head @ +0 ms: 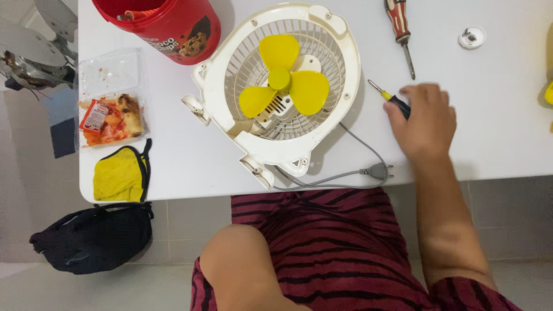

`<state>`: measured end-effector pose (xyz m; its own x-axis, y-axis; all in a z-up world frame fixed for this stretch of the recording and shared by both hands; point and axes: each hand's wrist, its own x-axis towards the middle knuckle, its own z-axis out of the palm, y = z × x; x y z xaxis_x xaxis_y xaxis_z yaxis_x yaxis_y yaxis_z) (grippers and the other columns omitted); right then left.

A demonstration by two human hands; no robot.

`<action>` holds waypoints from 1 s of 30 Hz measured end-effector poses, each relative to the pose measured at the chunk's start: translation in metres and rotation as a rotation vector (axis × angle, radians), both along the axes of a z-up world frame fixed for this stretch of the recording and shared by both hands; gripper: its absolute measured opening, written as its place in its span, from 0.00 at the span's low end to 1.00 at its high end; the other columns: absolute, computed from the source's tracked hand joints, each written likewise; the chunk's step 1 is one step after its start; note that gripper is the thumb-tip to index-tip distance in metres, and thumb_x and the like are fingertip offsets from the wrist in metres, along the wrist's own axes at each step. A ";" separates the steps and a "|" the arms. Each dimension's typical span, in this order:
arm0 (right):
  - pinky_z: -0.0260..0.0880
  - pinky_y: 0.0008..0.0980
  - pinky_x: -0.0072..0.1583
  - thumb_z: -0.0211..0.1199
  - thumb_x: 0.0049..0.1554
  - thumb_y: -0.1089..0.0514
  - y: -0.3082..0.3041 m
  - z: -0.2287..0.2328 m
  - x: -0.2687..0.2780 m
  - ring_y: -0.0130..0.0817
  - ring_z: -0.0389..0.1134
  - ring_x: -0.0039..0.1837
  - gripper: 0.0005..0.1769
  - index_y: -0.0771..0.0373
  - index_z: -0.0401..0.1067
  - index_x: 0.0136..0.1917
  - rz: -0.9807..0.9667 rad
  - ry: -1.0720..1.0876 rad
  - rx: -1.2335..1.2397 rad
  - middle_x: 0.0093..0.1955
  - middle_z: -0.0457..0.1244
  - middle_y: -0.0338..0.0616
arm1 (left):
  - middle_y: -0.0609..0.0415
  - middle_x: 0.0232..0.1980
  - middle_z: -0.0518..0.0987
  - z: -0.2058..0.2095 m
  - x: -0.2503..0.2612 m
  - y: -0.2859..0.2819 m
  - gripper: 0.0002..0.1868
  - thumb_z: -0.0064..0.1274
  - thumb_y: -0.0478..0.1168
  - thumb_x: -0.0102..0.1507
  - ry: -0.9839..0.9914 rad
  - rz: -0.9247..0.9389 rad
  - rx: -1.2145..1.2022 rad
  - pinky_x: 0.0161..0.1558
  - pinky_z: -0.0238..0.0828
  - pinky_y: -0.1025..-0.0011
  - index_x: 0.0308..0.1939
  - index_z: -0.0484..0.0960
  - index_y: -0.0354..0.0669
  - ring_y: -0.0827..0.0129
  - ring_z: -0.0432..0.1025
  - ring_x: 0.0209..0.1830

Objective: The person assembles a small electric fan by attaching the yellow fan blade to the motor housing and securing it with a screwdriver. They then place the front grille over the blade and fasten it in place.

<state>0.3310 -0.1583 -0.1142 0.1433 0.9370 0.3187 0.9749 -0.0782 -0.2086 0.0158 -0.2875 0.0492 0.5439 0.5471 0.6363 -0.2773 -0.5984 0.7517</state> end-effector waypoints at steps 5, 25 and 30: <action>0.68 0.47 0.60 0.71 0.65 0.49 0.063 0.010 0.035 0.47 0.66 0.65 0.19 0.62 0.70 0.61 0.120 0.059 0.129 0.61 0.64 0.47 | 0.54 0.55 0.79 -0.004 0.004 0.012 0.14 0.62 0.44 0.62 0.032 0.015 0.024 0.57 0.68 0.55 0.48 0.80 0.45 0.57 0.74 0.55; 0.68 0.28 0.50 0.57 0.70 0.62 0.144 0.064 0.032 0.31 0.66 0.46 0.09 0.66 0.59 0.58 0.568 1.266 0.273 0.51 0.62 0.49 | 0.46 0.66 0.72 -0.073 -0.019 0.092 0.40 0.65 0.60 0.53 0.843 0.652 0.226 0.69 0.54 0.45 0.61 0.75 0.40 0.53 0.64 0.70; 0.72 0.32 0.54 0.62 0.67 0.67 0.102 0.102 -0.042 0.36 0.69 0.49 0.29 0.61 0.45 0.68 0.823 1.030 0.188 0.57 0.59 0.56 | 0.38 0.71 0.68 -0.070 -0.011 0.104 0.49 0.66 0.63 0.50 0.878 0.624 0.175 0.70 0.51 0.42 0.66 0.72 0.36 0.46 0.62 0.72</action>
<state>0.2893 -0.0559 -0.0126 -0.1876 0.8204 0.5401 0.1154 0.5645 -0.8173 0.0044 -0.1832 -0.0208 0.5044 0.8241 0.2579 0.7038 -0.5654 0.4301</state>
